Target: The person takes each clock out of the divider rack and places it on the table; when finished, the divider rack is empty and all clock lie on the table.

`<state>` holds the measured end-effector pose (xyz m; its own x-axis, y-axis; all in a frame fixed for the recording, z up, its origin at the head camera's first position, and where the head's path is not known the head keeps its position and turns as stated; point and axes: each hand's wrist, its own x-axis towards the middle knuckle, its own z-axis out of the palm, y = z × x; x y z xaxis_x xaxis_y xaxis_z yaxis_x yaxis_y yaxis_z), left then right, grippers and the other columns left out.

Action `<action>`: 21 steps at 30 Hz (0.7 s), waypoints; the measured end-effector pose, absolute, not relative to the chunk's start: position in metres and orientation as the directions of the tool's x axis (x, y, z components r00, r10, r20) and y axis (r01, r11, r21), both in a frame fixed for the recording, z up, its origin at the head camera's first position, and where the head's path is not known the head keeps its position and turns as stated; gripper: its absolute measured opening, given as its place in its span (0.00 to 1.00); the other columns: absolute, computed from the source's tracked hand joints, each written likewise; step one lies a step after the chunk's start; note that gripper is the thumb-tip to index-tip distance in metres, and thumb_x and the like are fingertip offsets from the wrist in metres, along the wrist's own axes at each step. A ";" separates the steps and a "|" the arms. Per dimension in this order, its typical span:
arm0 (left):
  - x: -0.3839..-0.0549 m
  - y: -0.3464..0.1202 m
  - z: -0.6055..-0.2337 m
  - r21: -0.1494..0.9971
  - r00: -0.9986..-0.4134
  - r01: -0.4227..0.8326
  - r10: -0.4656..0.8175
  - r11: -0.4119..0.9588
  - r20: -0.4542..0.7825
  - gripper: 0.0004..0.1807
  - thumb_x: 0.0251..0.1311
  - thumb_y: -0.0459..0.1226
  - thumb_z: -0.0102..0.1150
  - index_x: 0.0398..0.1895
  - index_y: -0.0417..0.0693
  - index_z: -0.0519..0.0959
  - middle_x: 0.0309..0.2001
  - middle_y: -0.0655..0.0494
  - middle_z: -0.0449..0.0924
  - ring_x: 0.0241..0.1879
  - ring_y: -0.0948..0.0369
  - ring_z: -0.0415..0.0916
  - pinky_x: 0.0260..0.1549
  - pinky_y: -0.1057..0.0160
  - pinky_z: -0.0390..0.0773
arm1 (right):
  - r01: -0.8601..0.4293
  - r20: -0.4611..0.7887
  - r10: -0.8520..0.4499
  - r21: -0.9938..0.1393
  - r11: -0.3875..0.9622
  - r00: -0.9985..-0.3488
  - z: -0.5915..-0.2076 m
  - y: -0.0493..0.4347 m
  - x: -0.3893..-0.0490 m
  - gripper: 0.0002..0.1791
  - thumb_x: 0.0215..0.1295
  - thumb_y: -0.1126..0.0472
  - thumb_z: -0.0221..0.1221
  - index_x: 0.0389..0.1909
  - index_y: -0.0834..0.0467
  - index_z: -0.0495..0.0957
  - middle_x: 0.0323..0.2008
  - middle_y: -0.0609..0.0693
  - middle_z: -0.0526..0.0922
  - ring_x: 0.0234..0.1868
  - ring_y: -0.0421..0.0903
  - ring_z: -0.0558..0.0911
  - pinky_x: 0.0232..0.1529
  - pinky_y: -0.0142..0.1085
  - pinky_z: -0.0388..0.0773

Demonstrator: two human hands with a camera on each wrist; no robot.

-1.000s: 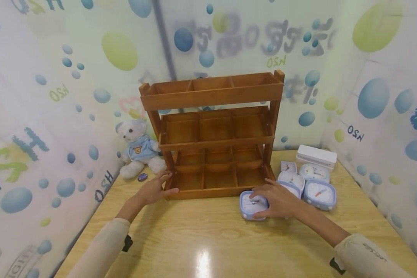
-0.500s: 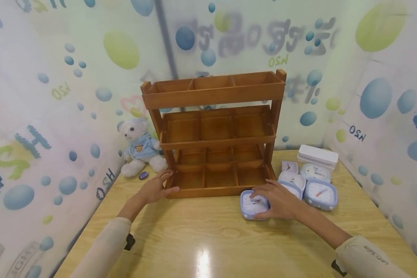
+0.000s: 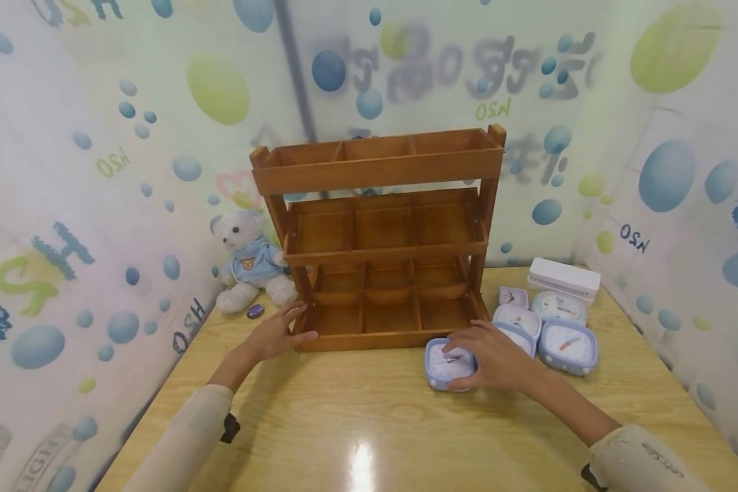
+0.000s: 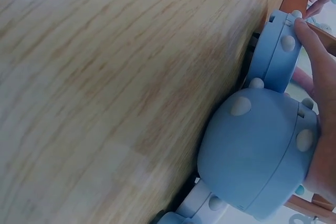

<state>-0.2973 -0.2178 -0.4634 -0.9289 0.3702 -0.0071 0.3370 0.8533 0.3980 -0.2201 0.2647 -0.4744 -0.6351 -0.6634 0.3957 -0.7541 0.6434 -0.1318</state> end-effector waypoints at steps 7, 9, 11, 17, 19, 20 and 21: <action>-0.298 -0.219 -0.465 0.415 -0.926 0.346 0.377 0.842 0.009 0.51 0.67 0.65 0.58 0.81 0.42 0.60 0.81 0.44 0.52 0.54 0.44 0.83 0.58 0.39 0.76 | -0.758 0.400 -0.663 -0.146 0.636 -0.633 -0.474 0.266 -0.219 0.31 0.53 0.32 0.74 0.50 0.50 0.86 0.57 0.55 0.86 0.60 0.60 0.82 0.65 0.64 0.68; -0.298 -0.220 -0.465 0.411 -0.927 0.346 0.375 0.843 0.013 0.50 0.68 0.64 0.59 0.81 0.42 0.60 0.82 0.44 0.52 0.55 0.43 0.82 0.60 0.39 0.76 | -0.769 0.411 -0.667 -0.152 0.621 -0.621 -0.474 0.266 -0.220 0.32 0.53 0.33 0.74 0.51 0.50 0.86 0.58 0.55 0.85 0.61 0.62 0.80 0.65 0.64 0.68; -0.296 -0.220 -0.466 0.399 -0.926 0.353 0.377 0.846 0.019 0.49 0.69 0.64 0.58 0.81 0.41 0.61 0.81 0.43 0.53 0.54 0.44 0.83 0.60 0.40 0.76 | -0.783 0.427 -0.674 -0.154 0.603 -0.603 -0.475 0.265 -0.222 0.32 0.52 0.34 0.75 0.51 0.51 0.86 0.60 0.54 0.84 0.61 0.62 0.80 0.65 0.64 0.69; -0.287 -0.227 -0.462 0.344 -0.912 0.394 0.409 0.852 0.031 0.46 0.71 0.62 0.57 0.78 0.38 0.64 0.79 0.39 0.57 0.43 0.50 0.86 0.52 0.43 0.81 | -0.796 0.450 -0.674 -0.164 0.582 -0.586 -0.470 0.261 -0.224 0.31 0.56 0.38 0.75 0.53 0.53 0.86 0.60 0.53 0.82 0.60 0.53 0.80 0.59 0.54 0.78; -0.283 -0.230 -0.457 0.332 -0.904 0.418 0.423 0.846 0.060 0.44 0.71 0.60 0.59 0.77 0.38 0.66 0.78 0.37 0.60 0.47 0.47 0.85 0.53 0.42 0.80 | -0.761 0.441 -0.640 -0.184 0.622 -0.629 -0.464 0.261 -0.223 0.31 0.59 0.39 0.74 0.56 0.54 0.85 0.61 0.55 0.81 0.62 0.55 0.79 0.59 0.55 0.78; -0.282 -0.232 -0.453 0.323 -0.898 0.434 0.433 0.841 0.080 0.43 0.71 0.58 0.59 0.77 0.37 0.67 0.77 0.36 0.61 0.51 0.45 0.84 0.56 0.41 0.79 | -0.737 0.441 -0.615 -0.186 0.649 -0.653 -0.460 0.262 -0.223 0.32 0.60 0.40 0.73 0.58 0.55 0.83 0.63 0.57 0.80 0.63 0.58 0.78 0.60 0.57 0.77; -0.280 -0.234 -0.450 0.307 -0.890 0.453 0.443 0.837 0.107 0.42 0.71 0.57 0.60 0.76 0.36 0.67 0.76 0.36 0.62 0.57 0.42 0.81 0.58 0.39 0.77 | -0.707 0.448 -0.582 -0.186 0.682 -0.679 -0.456 0.263 -0.224 0.33 0.61 0.40 0.73 0.60 0.56 0.82 0.64 0.58 0.79 0.64 0.60 0.77 0.62 0.59 0.75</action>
<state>-0.2803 -0.2341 -0.4495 -0.8901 0.4431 0.1065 0.4533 0.8367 0.3072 -0.2242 0.2633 -0.4558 -0.6789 -0.5819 0.4478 -0.7072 0.6822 -0.1856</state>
